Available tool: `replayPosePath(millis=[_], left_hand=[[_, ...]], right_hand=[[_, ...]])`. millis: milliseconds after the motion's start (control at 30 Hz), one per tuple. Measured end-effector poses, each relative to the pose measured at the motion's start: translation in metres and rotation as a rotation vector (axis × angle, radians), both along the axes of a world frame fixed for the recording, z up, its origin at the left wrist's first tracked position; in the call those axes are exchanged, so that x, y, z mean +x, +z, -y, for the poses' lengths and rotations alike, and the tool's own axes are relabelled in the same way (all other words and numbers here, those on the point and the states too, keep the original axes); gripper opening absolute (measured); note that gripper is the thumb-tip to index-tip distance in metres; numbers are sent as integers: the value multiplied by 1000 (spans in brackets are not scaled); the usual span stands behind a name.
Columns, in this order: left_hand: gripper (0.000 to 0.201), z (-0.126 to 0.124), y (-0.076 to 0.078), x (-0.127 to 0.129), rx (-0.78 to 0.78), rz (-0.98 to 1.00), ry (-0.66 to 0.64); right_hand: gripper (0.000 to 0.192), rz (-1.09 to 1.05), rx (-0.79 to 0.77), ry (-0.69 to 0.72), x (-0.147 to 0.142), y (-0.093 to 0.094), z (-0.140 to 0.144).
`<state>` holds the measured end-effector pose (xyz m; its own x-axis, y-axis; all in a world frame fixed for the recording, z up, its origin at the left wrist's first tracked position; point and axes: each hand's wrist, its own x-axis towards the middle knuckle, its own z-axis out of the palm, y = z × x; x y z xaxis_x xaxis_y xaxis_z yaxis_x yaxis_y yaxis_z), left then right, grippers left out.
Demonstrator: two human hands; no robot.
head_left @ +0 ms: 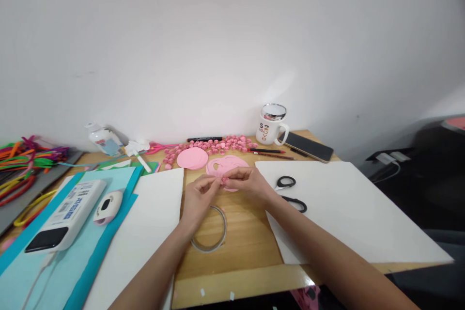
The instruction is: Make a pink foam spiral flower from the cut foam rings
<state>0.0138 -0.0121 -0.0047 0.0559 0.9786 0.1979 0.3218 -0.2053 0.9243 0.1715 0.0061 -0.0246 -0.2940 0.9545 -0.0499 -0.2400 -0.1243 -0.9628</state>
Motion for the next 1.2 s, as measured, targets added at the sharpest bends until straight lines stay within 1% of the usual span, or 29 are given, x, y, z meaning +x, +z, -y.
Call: replayPosePath(millis=[233,367,567,733,967,1067,1200], left_hand=[[11,3,-3,0,132,-96,-4],[10,4,-3,1,156,-115,20],[10,4,-3,2,112,-125,44],[12,4,-2,3,25,-102,65],[17,3,2,3,-127,51,1],[18,2,1,2,-131,32,-30],[18,-1,0,-1,-119,-26,-82]], right_hand=[[27,19,11,-30,0,0,-1],[29,34,22,-19,-1,-3,-2],[30,48,27,-19,-2,0,0],[29,91,64,-42,-4,1,1],[26,50,51,-70,-6,0,2],[28,66,67,-69,-5,-3,-1],[32,78,72,-10,0,-7,-5]])
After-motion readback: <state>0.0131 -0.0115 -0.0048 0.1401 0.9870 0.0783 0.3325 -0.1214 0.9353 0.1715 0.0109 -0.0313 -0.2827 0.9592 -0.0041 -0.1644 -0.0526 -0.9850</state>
